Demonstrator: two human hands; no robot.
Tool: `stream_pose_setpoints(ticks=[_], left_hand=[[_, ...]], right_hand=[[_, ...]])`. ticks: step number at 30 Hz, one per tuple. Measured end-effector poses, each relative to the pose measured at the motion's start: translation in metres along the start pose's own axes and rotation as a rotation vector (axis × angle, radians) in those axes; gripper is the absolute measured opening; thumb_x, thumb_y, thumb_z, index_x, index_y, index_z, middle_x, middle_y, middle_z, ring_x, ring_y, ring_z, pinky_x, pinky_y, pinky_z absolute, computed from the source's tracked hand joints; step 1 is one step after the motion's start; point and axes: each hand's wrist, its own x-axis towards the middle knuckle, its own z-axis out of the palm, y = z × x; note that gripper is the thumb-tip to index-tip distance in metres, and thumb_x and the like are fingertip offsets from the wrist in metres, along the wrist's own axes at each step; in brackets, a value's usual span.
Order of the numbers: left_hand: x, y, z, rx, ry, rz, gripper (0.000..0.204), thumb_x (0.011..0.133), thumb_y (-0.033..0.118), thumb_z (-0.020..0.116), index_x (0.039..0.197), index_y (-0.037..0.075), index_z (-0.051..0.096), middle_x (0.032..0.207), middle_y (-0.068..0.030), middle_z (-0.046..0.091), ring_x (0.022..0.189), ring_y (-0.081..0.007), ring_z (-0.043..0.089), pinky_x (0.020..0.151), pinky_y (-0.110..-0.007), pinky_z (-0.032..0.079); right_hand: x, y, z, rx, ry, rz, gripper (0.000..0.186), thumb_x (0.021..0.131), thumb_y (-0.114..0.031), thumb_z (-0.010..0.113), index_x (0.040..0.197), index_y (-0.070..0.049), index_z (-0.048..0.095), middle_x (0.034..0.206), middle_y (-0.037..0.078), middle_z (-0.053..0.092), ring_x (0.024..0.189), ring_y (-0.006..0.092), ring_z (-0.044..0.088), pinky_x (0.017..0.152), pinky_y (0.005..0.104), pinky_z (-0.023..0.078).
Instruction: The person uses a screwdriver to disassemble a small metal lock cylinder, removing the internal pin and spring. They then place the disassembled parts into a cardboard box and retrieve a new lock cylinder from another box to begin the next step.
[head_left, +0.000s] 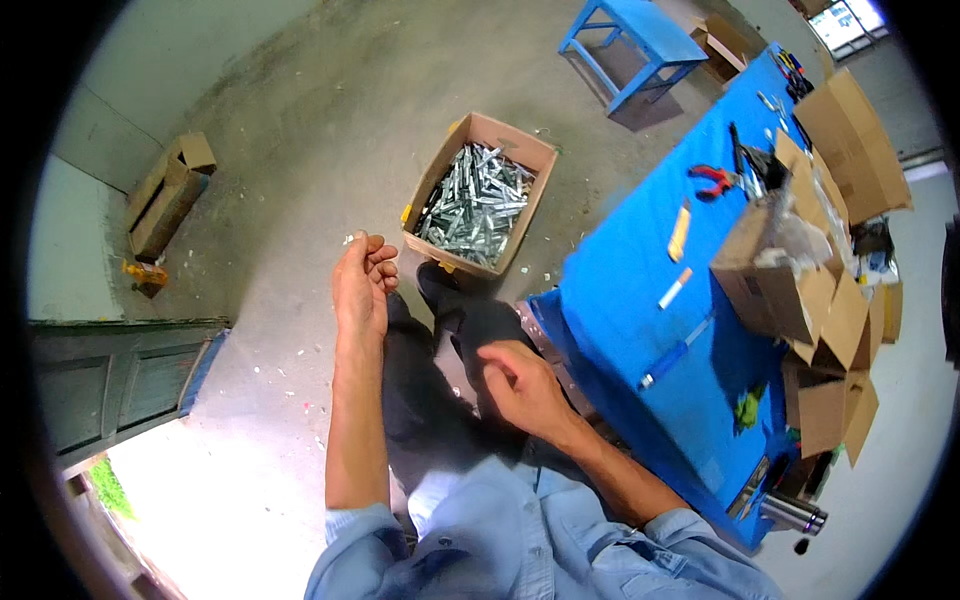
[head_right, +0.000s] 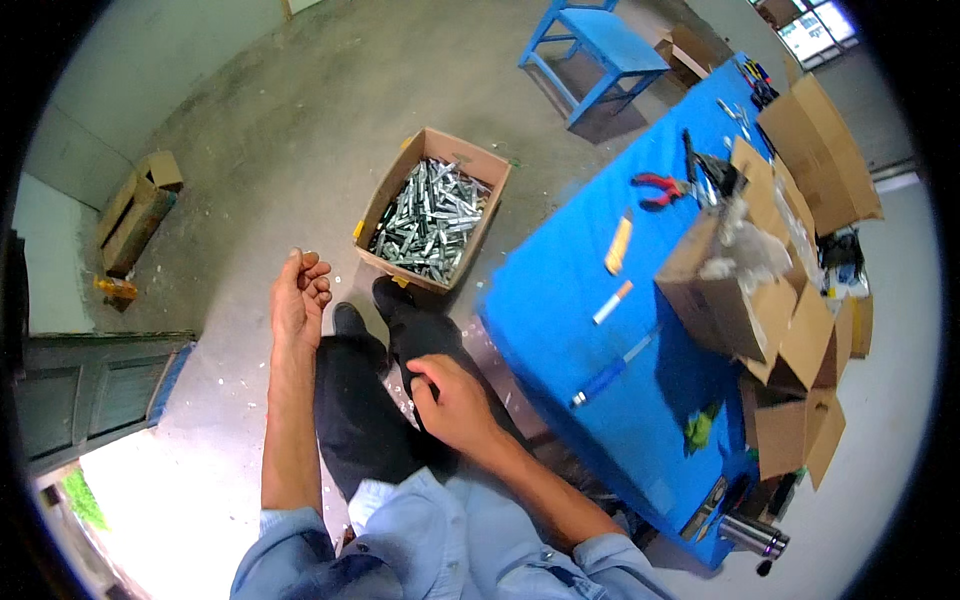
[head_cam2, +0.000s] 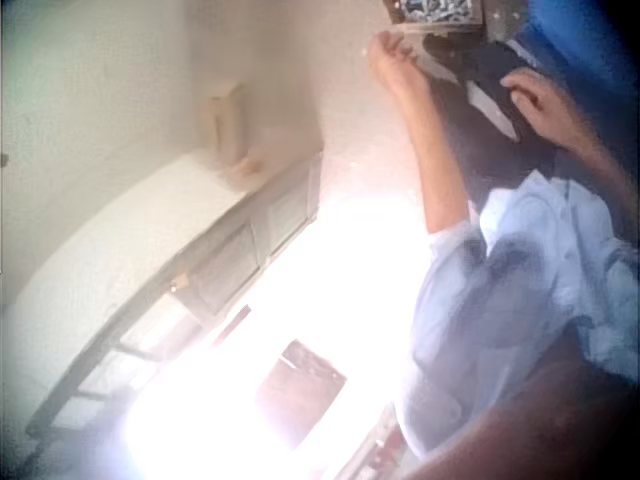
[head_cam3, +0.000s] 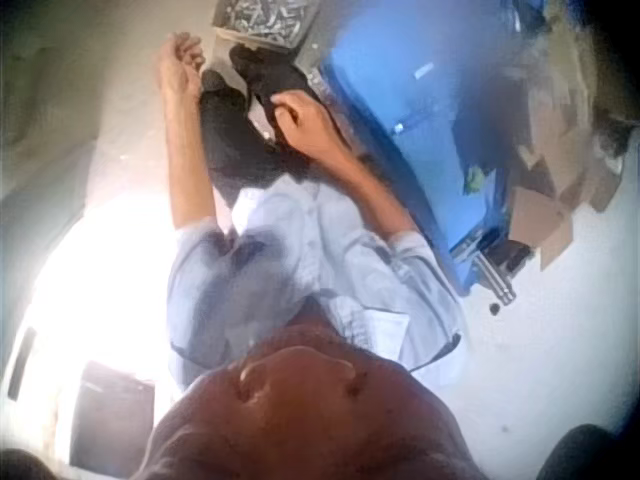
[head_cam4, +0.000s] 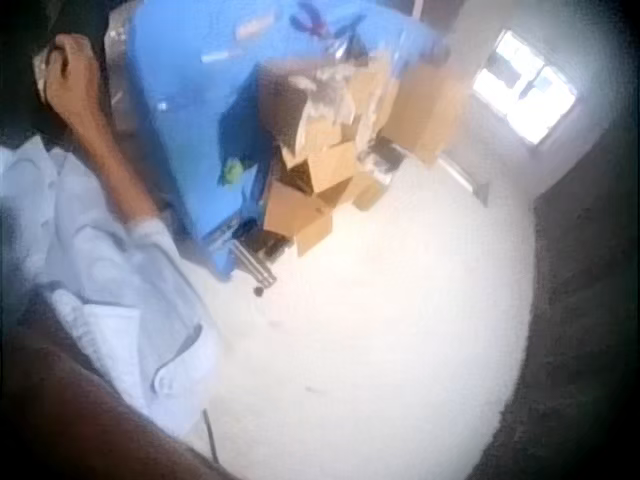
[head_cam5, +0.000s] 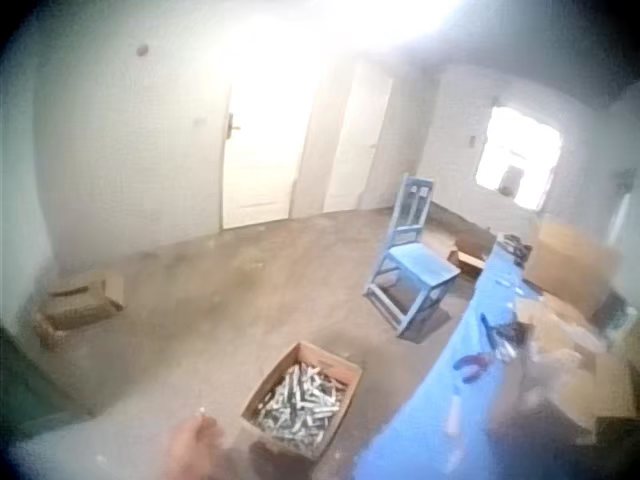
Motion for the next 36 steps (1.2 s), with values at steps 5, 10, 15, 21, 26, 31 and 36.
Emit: stream_pose_setpoints(ticks=[5, 10, 15, 21, 26, 31, 36], left_hand=[[0.071, -0.014, -0.016, 0.009, 0.087, -0.073, 0.037, 0.103, 0.037, 0.060, 0.107, 0.000, 0.063, 0.087, -0.0074, 0.065, 0.067, -0.0127, 0.056, 0.060, -0.027, 0.044], [0.116, -0.043, -0.050, 0.008, 0.175, -0.148, 0.037, 0.104, 0.034, 0.059, 0.110, -0.002, 0.062, 0.088, -0.0085, 0.065, 0.067, -0.0126, 0.055, 0.059, -0.027, 0.043], [0.128, -0.031, -0.054, 0.030, 0.101, -0.175, 0.032, 0.104, 0.035, 0.058, 0.108, 0.003, 0.063, 0.088, -0.0069, 0.067, 0.066, -0.0105, 0.056, 0.058, -0.025, 0.044], [0.120, -0.008, -0.050, -0.017, 0.224, -0.088, 0.037, 0.105, 0.035, 0.055, 0.105, -0.002, 0.062, 0.081, -0.0145, 0.065, 0.057, -0.0124, 0.052, 0.048, -0.026, 0.039], [0.110, -0.006, -0.062, -0.078, 0.284, -0.159, 0.042, 0.104, 0.040, 0.057, 0.103, -0.002, 0.061, 0.077, -0.0145, 0.064, 0.052, -0.0120, 0.051, 0.046, -0.025, 0.039], [0.099, 0.010, -0.064, 0.039, 0.231, -0.339, 0.040, 0.105, 0.037, 0.050, 0.107, -0.002, 0.060, 0.085, -0.0115, 0.062, 0.065, -0.0158, 0.054, 0.056, -0.026, 0.045], [0.095, 0.000, -0.046, 0.133, 0.133, -0.336, 0.046, 0.107, 0.045, 0.045, 0.097, 0.001, 0.055, 0.081, -0.0095, 0.058, 0.055, -0.0126, 0.045, 0.049, -0.023, 0.035]], right_hand=[[0.123, 0.048, 0.057, 0.041, -0.044, 0.255, 0.023, 0.096, -0.015, 0.062, 0.111, -0.001, 0.071, 0.094, 0.013, 0.074, 0.083, 0.0210, 0.070, 0.073, 0.0328, 0.055], [0.229, 0.117, 0.108, 0.064, 0.025, 0.409, 0.025, 0.096, -0.019, 0.063, 0.109, 0.000, 0.073, 0.091, 0.012, 0.075, 0.084, 0.0174, 0.070, 0.075, 0.0316, 0.054], [0.285, 0.284, 0.159, 0.020, 0.159, 0.771, 0.024, 0.088, -0.020, 0.065, 0.100, -0.002, 0.075, 0.090, 0.016, 0.075, 0.084, 0.0265, 0.073, 0.077, 0.0381, 0.055], [0.320, 0.353, 0.185, -0.214, 0.196, 0.791, 0.021, 0.086, -0.014, 0.062, 0.101, -0.004, 0.075, 0.093, 0.021, 0.074, 0.090, 0.0364, 0.072, 0.081, 0.0433, 0.055], [0.359, 0.378, 0.180, -0.459, 0.156, 0.610, 0.025, 0.086, -0.011, 0.063, 0.108, -0.003, 0.072, 0.099, 0.024, 0.073, 0.097, 0.0418, 0.070, 0.088, 0.0457, 0.055], [0.381, 0.396, 0.175, -0.638, 0.024, 0.627, 0.037, 0.085, -0.013, 0.070, 0.118, 0.004, 0.066, 0.108, 0.028, 0.071, 0.105, 0.0435, 0.069, 0.094, 0.0479, 0.053], [0.390, 0.409, 0.181, -0.716, -0.089, 0.679, 0.035, 0.084, -0.014, 0.073, 0.110, 0.008, 0.063, 0.109, 0.032, 0.070, 0.105, 0.0461, 0.068, 0.093, 0.0505, 0.054]])
